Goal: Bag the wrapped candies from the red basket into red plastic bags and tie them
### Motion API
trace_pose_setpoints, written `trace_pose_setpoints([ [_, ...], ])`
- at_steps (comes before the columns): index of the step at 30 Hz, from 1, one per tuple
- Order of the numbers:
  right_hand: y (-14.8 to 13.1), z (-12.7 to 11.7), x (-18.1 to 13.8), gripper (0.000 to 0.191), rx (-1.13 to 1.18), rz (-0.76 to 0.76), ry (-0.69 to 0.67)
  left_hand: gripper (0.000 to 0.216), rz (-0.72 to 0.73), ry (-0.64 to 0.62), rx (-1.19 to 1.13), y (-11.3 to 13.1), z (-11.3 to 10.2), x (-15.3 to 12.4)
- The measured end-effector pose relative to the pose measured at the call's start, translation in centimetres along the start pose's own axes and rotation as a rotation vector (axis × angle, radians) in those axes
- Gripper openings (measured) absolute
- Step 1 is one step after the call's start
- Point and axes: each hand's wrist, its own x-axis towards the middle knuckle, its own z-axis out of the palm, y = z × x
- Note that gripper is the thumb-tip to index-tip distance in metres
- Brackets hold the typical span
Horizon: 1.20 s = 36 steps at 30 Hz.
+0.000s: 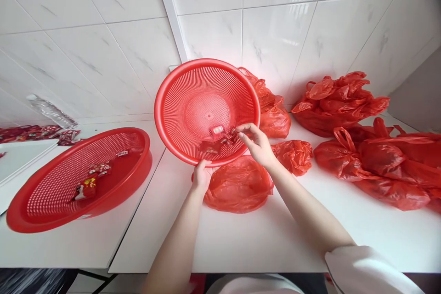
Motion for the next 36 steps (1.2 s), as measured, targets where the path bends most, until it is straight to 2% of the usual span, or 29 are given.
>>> trace_pose_setpoints([
  [6, 1.6, 0.2, -1.3, 0.02, -0.326, -0.054, -0.352, 0.021, 0.005, -0.111, -0.01, -1.1, 0.2, -0.2],
  [10, 2.5, 1.0, -2.0, 0.041, -0.585, -0.094, -0.449, 0.024, -0.016, -0.127, -0.032, -1.8, -0.2, 0.1],
  [12, 3.0, 1.1, -2.2, 0.048, -0.624, -0.113, -0.485, 0.025, -0.032, -0.109, -0.031, -2.0, -0.5, 0.3],
  [15, 3.6, 0.6, -2.1, 0.046, -0.58, -0.138, -0.555, 0.028, -0.031, -0.099, -0.037, -2.0, -0.9, 0.6],
  [19, 3.8, -0.4, -1.7, 0.032, -0.452, -0.126, -0.583, 0.031, -0.022, -0.093, -0.042, -1.8, -0.9, 0.7],
  [22, 3.4, -0.6, -1.5, 0.026, -0.318, 0.004, -0.503, 0.034, -0.017, -0.101, -0.044, -1.7, -0.8, 0.6],
  [25, 3.2, -0.6, -1.4, 0.033, -0.154, 0.253, -0.379, 0.035, -0.013, -0.115, -0.05, -1.7, -0.7, 0.5],
  [27, 3.3, -0.6, -1.3, 0.042, 0.047, 0.406, -0.358, 0.035, -0.013, -0.118, -0.049, -1.6, -0.8, 0.5],
  [29, 3.6, -0.7, -1.2, 0.043, 0.237, 0.502, -0.373, 0.035, -0.013, -0.113, -0.049, -1.6, -0.8, 0.6],
  [32, 3.7, -1.0, -1.1, 0.04, 0.347, 0.556, -0.385, 0.033, -0.016, -0.11, -0.052, -1.6, -0.8, 0.7],
  [36, 3.2, -1.3, -1.0, 0.037, 0.274, 0.518, -0.41, 0.031, -0.027, -0.105, -0.038, -1.6, -0.8, 0.7],
])
